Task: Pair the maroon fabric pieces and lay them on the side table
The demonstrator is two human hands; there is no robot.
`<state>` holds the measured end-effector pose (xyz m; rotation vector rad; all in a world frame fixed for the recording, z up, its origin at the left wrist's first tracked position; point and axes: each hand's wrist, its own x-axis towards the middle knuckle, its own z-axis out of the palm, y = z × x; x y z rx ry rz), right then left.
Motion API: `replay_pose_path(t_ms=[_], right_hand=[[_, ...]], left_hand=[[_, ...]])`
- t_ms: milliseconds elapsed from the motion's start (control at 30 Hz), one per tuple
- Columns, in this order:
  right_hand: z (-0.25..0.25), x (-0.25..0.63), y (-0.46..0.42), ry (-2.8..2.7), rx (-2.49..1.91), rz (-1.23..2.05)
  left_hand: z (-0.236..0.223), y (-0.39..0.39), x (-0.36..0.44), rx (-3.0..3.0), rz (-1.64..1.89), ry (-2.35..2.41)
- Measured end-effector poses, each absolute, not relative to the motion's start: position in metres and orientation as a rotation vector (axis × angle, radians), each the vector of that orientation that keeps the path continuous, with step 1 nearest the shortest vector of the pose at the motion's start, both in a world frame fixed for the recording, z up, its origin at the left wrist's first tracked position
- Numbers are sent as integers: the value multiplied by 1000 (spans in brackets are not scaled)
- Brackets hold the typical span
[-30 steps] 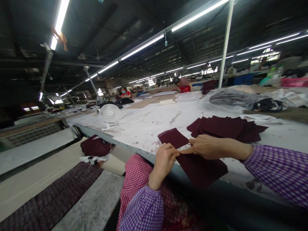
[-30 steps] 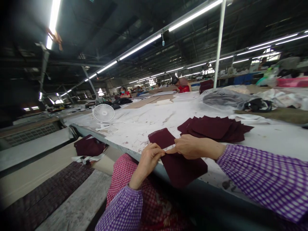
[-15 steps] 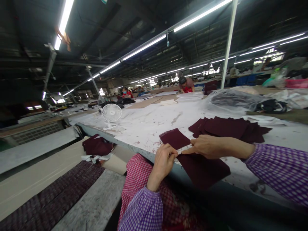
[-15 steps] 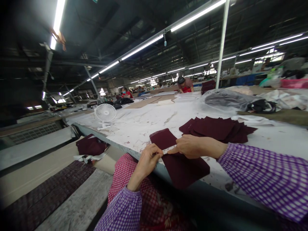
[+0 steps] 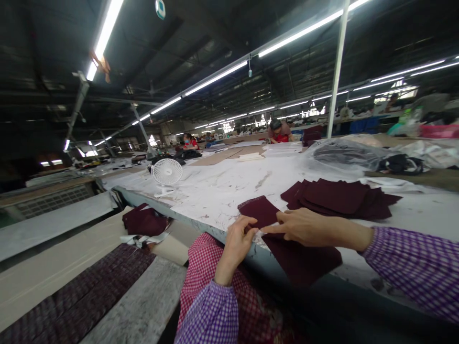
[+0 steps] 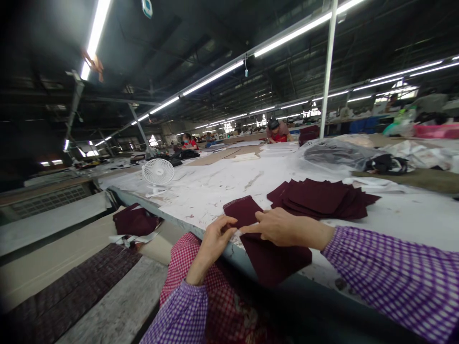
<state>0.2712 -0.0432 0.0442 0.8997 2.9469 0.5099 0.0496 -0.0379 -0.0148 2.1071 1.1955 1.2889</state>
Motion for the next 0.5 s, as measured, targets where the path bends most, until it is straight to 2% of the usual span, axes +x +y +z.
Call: replay_pose_path(t_ms=[167,267,367,500], right_hand=[[61,279,-30,2922,1161,-155],[81,304,-15,2886,1304,-356],[88,351,7,2880,1605,-268],[70,416,37,2659,2144,201]], left_hand=[[-8,-29,63,2376,1166,1401],[-3,-23,72,2491,1009,1423],[1,-20,79,2557,902,1459],[4,-16,82,2588,841,1495]])
